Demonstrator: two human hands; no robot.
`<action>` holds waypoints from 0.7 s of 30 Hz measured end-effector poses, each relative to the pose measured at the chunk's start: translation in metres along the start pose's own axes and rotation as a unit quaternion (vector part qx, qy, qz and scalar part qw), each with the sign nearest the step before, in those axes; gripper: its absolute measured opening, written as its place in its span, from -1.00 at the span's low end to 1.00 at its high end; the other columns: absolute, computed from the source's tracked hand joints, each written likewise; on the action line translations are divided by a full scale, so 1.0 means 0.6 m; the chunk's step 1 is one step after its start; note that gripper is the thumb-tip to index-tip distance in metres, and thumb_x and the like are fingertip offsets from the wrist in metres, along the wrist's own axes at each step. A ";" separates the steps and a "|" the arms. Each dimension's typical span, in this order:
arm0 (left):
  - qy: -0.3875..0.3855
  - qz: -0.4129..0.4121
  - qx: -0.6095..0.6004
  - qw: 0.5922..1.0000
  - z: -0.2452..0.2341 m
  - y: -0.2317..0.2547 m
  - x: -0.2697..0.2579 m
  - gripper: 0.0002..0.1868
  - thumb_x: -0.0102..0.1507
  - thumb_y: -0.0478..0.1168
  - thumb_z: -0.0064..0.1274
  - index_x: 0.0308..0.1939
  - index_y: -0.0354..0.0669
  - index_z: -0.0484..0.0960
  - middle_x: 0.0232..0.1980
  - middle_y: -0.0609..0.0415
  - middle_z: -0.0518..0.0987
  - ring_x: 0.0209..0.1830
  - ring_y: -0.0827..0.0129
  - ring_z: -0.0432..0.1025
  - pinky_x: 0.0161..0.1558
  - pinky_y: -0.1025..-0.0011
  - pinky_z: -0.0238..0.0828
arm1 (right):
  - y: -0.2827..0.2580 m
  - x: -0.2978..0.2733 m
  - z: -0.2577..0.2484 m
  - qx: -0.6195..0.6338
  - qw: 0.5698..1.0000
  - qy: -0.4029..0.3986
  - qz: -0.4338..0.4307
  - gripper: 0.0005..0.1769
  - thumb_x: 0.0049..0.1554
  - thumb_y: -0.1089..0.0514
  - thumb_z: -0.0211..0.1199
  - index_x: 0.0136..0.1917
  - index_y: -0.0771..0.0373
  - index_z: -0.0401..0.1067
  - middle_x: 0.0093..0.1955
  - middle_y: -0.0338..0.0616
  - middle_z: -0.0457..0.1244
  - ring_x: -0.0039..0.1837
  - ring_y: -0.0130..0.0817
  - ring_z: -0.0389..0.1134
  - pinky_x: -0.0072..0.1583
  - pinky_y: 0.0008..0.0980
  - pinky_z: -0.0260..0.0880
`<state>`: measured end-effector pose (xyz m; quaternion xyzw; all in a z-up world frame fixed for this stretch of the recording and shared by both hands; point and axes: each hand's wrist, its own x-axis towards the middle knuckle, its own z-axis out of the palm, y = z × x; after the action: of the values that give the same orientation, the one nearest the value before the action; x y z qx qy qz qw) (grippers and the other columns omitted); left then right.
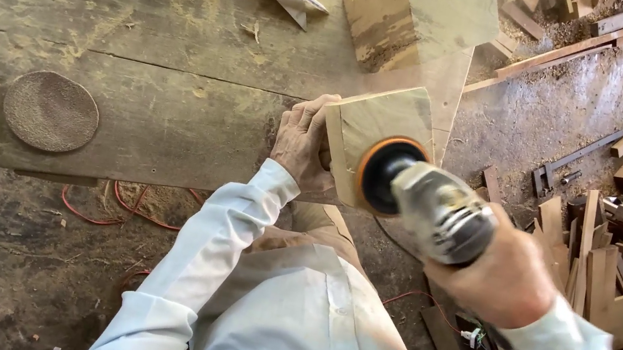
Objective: Sanding wooden blocks using a handheld angle grinder with a sanding attachment in a workshop.
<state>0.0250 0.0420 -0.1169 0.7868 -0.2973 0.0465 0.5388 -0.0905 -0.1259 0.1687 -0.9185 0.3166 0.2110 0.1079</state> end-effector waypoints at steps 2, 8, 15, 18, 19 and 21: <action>0.007 0.001 0.006 1.000 -0.003 0.004 0.001 0.27 -0.44 -0.03 0.31 0.42 -0.07 0.30 0.41 0.08 0.36 0.34 0.10 0.32 0.08 0.23 0.24 | 0.006 0.000 -0.011 0.008 1.000 -0.010 -0.002 -0.19 -0.44 -0.07 0.68 0.04 0.17 0.44 -0.21 0.13 0.43 -0.06 0.10 0.51 -0.02 0.07 0.51; -0.003 0.007 0.012 1.000 -0.006 0.004 0.004 0.27 -0.43 -0.02 0.32 0.42 -0.09 0.31 0.41 0.06 0.37 0.33 0.10 0.32 0.07 0.24 0.24 | -0.002 -0.004 0.000 0.016 0.999 -0.017 0.024 -0.23 -0.44 -0.09 0.65 0.02 0.15 0.44 -0.23 0.07 0.44 -0.05 0.07 0.52 -0.02 0.05 0.52; 0.001 0.000 0.016 1.000 -0.004 0.009 0.008 0.23 -0.41 -0.04 0.31 0.40 -0.09 0.31 0.39 0.07 0.36 0.31 0.11 0.32 0.01 0.23 0.24 | -0.014 -0.007 -0.016 0.024 0.996 -0.063 0.052 -0.27 -0.42 -0.07 0.66 0.01 0.09 0.46 -0.20 0.01 0.47 -0.05 0.01 0.54 0.03 0.00 0.57; -0.010 0.001 0.015 1.000 -0.011 0.016 0.014 0.22 -0.41 -0.02 0.31 0.40 -0.08 0.32 0.39 0.08 0.38 0.33 0.13 0.33 0.01 0.26 0.24 | -0.008 -0.002 -0.009 0.022 0.999 -0.029 0.034 -0.21 -0.42 -0.06 0.67 0.05 0.18 0.46 -0.19 0.14 0.44 -0.04 0.11 0.52 -0.01 0.08 0.53; -0.009 0.001 0.015 1.000 -0.012 0.017 0.012 0.22 -0.41 -0.02 0.31 0.40 -0.08 0.32 0.39 0.08 0.38 0.33 0.13 0.33 0.01 0.26 0.24 | -0.016 0.004 -0.029 0.022 0.999 -0.029 0.034 -0.21 -0.42 -0.06 0.67 0.05 0.18 0.46 -0.19 0.14 0.44 -0.04 0.11 0.52 -0.01 0.08 0.53; -0.053 -0.036 0.030 0.997 -0.012 0.020 0.008 0.16 -0.19 0.11 0.26 0.47 -0.02 0.18 0.47 0.06 0.32 0.27 0.06 0.33 0.15 0.10 0.21 | -0.033 0.017 -0.070 -0.016 0.986 -0.117 0.113 -0.10 -0.35 -0.04 0.58 0.30 -0.04 0.42 -0.07 -0.13 0.50 -0.03 -0.16 0.56 0.11 -0.27 0.54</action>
<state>0.0248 0.0431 -0.1023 0.8143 -0.2952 -0.0058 0.4997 -0.0572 -0.1299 0.2026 -0.8471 0.4005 0.3330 0.1052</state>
